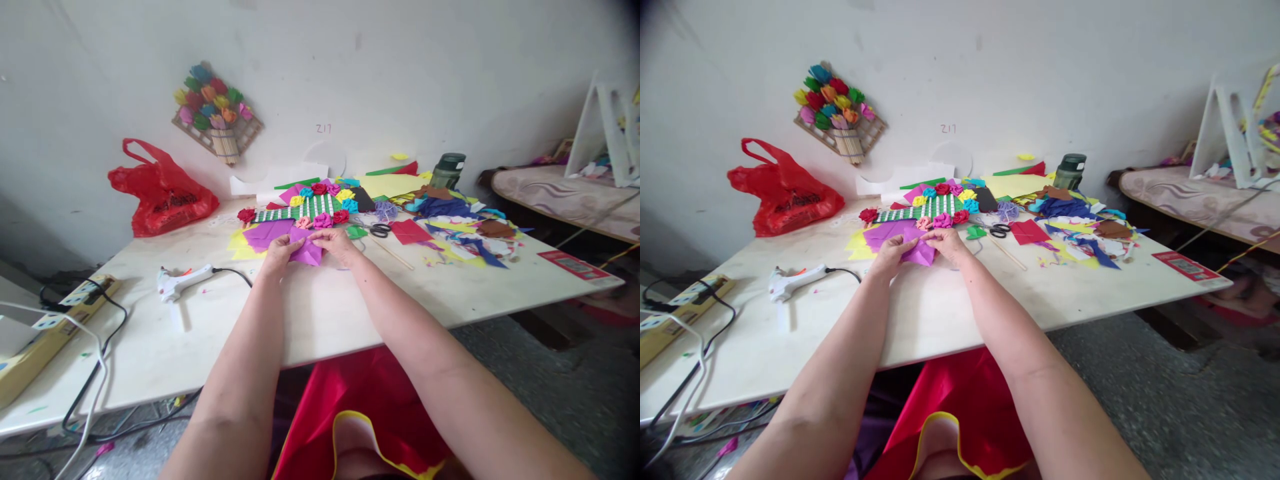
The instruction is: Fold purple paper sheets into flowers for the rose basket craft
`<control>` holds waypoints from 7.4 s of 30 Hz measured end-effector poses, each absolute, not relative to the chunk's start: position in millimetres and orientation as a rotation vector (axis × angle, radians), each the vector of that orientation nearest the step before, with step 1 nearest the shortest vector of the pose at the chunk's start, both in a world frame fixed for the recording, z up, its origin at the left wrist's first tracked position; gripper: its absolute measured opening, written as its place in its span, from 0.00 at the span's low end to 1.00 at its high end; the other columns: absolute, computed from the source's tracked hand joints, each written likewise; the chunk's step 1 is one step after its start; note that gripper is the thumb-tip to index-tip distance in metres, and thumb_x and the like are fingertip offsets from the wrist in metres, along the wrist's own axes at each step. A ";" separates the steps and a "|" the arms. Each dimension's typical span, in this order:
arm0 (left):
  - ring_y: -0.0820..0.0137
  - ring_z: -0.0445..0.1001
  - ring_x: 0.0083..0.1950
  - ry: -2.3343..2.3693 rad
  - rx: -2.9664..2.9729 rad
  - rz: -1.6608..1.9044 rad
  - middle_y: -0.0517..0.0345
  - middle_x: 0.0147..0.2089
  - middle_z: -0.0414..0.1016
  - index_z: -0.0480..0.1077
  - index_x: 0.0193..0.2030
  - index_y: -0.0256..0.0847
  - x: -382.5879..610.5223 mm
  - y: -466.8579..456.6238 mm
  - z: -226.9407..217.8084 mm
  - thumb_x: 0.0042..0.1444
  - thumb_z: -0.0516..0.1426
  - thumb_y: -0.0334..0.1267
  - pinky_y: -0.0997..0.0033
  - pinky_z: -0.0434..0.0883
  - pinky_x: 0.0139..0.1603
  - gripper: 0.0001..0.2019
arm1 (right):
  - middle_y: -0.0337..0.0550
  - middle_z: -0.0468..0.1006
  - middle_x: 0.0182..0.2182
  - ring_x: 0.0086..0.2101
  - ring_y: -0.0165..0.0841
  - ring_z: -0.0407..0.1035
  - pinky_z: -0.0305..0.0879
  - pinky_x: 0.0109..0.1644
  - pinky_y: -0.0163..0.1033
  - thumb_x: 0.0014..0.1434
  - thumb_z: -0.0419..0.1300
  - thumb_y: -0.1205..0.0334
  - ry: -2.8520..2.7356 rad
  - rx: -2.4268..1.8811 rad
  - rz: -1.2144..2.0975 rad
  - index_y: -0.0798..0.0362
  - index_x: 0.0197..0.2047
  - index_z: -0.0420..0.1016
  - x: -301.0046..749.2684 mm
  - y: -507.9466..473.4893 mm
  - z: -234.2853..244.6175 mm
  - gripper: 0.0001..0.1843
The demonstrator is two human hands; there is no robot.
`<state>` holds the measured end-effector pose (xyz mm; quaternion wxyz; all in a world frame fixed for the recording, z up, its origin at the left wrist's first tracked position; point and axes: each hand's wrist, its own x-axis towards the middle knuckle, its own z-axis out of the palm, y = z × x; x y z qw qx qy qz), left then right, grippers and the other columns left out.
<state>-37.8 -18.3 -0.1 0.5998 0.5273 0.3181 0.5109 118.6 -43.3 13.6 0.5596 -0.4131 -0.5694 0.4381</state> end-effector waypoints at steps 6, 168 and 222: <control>0.75 0.68 0.22 0.763 1.216 1.161 0.59 0.22 0.71 0.70 0.27 0.34 -37.1 -18.1 -1.9 0.31 0.67 0.40 0.74 0.65 0.24 0.16 | 0.38 0.73 0.22 0.23 0.26 0.64 0.62 0.27 0.33 0.42 0.60 0.67 -1.418 -0.993 0.979 0.58 0.29 0.76 119.9 -40.7 10.6 0.08; 0.73 0.71 0.24 0.695 1.077 1.116 0.54 0.29 0.73 0.72 0.29 0.32 -46.2 -27.4 19.3 0.42 0.51 0.28 0.70 0.73 0.24 0.10 | 0.37 0.69 0.12 0.12 0.26 0.60 0.59 0.15 0.31 0.43 0.59 0.67 -1.376 -0.780 1.257 0.62 0.38 0.77 128.1 -41.4 11.1 0.17; 0.72 0.73 0.27 0.780 1.074 1.129 0.55 0.27 0.75 0.71 0.30 0.31 -38.7 -21.9 5.4 0.33 0.66 0.31 0.72 0.72 0.30 0.14 | 0.37 0.72 0.17 0.16 0.28 0.68 0.58 0.15 0.28 0.52 0.60 0.61 -1.417 -1.052 1.064 0.57 0.31 0.69 120.6 -38.3 6.1 0.08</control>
